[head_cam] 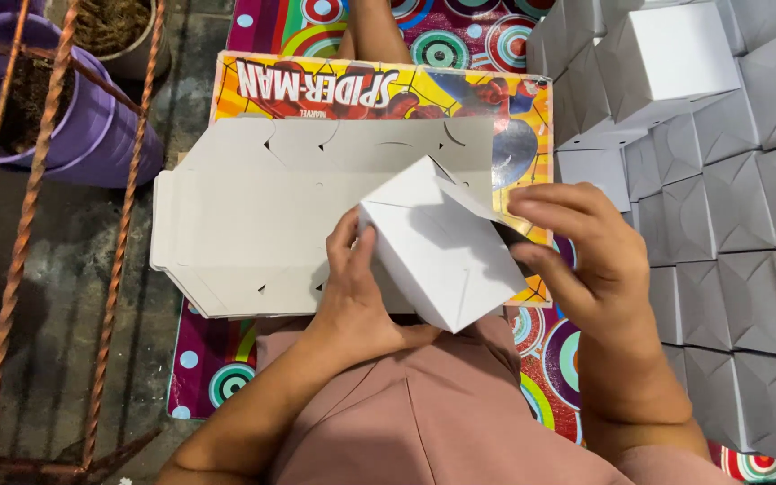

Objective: Folding flat cardboard sheets into small white boxes

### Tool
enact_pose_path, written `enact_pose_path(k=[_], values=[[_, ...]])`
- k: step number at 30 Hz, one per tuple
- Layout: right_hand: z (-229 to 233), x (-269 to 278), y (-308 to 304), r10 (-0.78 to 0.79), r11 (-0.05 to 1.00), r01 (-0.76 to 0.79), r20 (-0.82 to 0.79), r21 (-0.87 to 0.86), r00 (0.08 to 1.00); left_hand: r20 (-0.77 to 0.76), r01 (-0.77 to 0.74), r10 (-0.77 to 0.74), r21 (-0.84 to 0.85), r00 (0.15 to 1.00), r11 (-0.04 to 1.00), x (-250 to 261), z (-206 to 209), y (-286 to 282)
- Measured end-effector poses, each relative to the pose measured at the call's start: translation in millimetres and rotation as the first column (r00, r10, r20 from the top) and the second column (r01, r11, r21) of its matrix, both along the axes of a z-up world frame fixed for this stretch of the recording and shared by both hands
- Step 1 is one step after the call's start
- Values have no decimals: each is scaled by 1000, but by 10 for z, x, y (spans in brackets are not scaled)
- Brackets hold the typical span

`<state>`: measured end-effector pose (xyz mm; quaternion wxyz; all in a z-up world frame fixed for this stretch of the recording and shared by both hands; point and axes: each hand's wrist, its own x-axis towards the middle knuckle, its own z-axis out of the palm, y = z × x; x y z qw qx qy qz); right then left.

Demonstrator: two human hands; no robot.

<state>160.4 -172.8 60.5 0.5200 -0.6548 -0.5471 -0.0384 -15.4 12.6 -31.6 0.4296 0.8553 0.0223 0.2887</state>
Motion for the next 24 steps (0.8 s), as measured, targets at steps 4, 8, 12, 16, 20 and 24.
enact_pose_path(k=[4,8,12,16,20,24], values=[[36,-17,90,-43,996,61,274,-60,961,-8,-1,1,83,1000,997,24,-176,8],[1,-7,77,-68,980,164,576,-116,815,-50,-3,9,115,999,993,-9,-261,12],[-65,27,77,-102,967,241,741,-83,664,-97,23,-15,85,995,996,-35,-300,36],[-46,-22,45,-94,951,287,774,-117,626,-78,17,-10,89,997,996,-27,-294,25],[-52,-92,65,-6,973,157,660,-170,751,-68,31,-24,112,997,993,-19,-314,27],[-77,-90,67,28,986,34,364,-161,931,-30,33,-30,141,999,989,-5,-343,7]])
